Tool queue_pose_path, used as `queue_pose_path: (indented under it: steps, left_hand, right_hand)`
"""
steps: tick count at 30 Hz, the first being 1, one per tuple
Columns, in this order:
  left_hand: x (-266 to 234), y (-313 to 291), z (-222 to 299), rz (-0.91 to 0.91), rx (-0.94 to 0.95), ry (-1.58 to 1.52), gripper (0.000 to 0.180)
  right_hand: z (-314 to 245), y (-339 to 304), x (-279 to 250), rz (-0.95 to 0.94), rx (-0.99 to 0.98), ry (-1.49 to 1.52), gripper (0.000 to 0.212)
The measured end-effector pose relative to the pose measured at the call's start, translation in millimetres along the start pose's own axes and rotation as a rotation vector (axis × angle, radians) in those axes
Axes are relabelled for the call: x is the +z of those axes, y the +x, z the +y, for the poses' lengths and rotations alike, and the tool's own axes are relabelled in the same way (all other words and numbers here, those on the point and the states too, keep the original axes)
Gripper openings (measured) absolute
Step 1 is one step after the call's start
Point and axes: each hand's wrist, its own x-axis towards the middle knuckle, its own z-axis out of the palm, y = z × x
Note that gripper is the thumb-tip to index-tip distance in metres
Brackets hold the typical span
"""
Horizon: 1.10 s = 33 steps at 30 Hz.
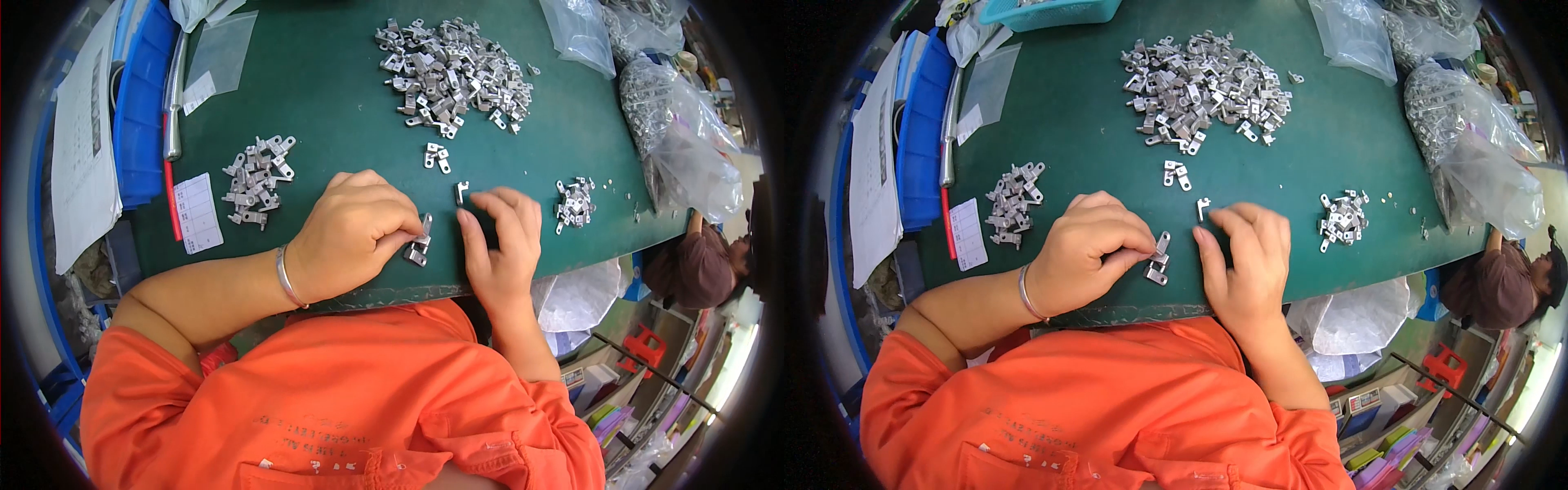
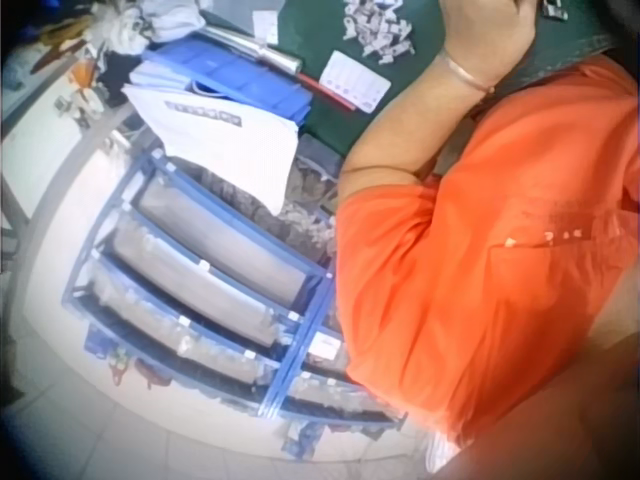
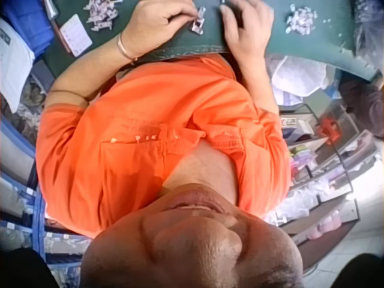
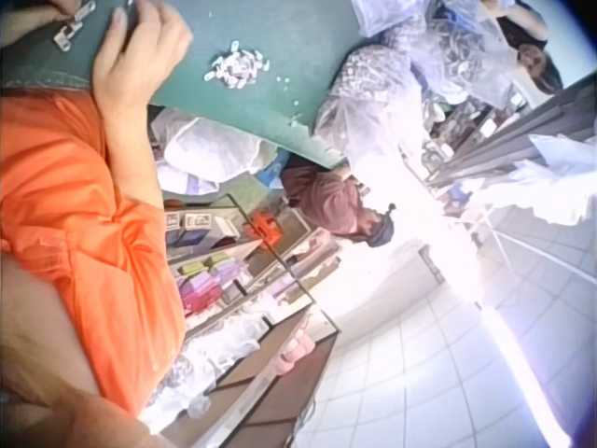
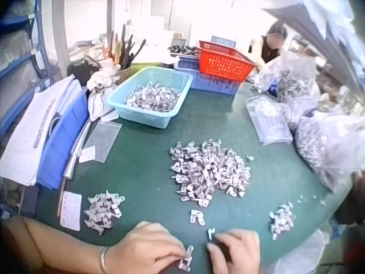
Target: The person sits at a green workbench and repeatedly picks up small metal brackets and cylindrical pins. They insert the pins into the brackets by hand and place the assembled units into a pile on the table. The person occasionally reaches for more parts from nearby plastic bags and bins.
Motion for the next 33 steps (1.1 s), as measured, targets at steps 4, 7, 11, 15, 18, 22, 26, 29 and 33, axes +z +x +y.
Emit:
queue_pose_path:
  steps: [4, 7, 11, 15, 18, 22, 26, 29, 33]
  left_hand:
    - [1.8, -1.3, 0.3, -0.017, -0.013, 0.080, 0.013]
    - [1.3, -0.1, -0.3, -0.021, -0.021, 0.075, 0.012]
    - [-1.6, 1.4, 3.0, -0.042, -0.051, 0.090, 0.013]
    - [-2.7, 1.8, 5.9, 0.004, -0.075, 0.034, 0.017]
    - [-2.3, 2.0, 5.0, 0.046, -0.065, -0.068, 0.022]
    - [0.0, 0.3, 5.3, 0.044, -0.112, -0.299, 0.026]
    - [-0.6, 0.2, -0.2, 0.031, -0.027, -0.199, 0.021]
    - [-1.0, 0.6, -0.3, 0.023, -0.001, -0.083, 0.017]
    - [1.2, -3.6, -0.2, -0.030, 0.007, 0.001, 0.015]
  right_hand:
    - [7.0, 5.7, 1.5, -0.076, 0.115, 0.041, 0.012]
    - [6.8, 3.7, -6.2, -0.121, 0.322, 0.312, 0.006]
    - [3.3, 8.3, -19.5, -0.174, 0.518, 0.668, 0.006]
    - [-3.2, 9.0, -25.6, -0.204, 0.681, 0.954, 0.009]
    - [-12.2, 6.4, -24.8, -0.207, 0.669, 1.007, 0.007]
    - [-9.9, 6.1, -14.9, -0.131, 0.020, 0.506, 0.019]
    - [-7.4, 10.5, -8.8, -0.170, -0.127, 0.453, 0.022]
    - [1.3, 20.8, -6.9, -0.187, -0.023, 0.285, 0.020]
    - [5.5, 38.0, 14.3, -0.159, 0.019, 0.011, 0.018]
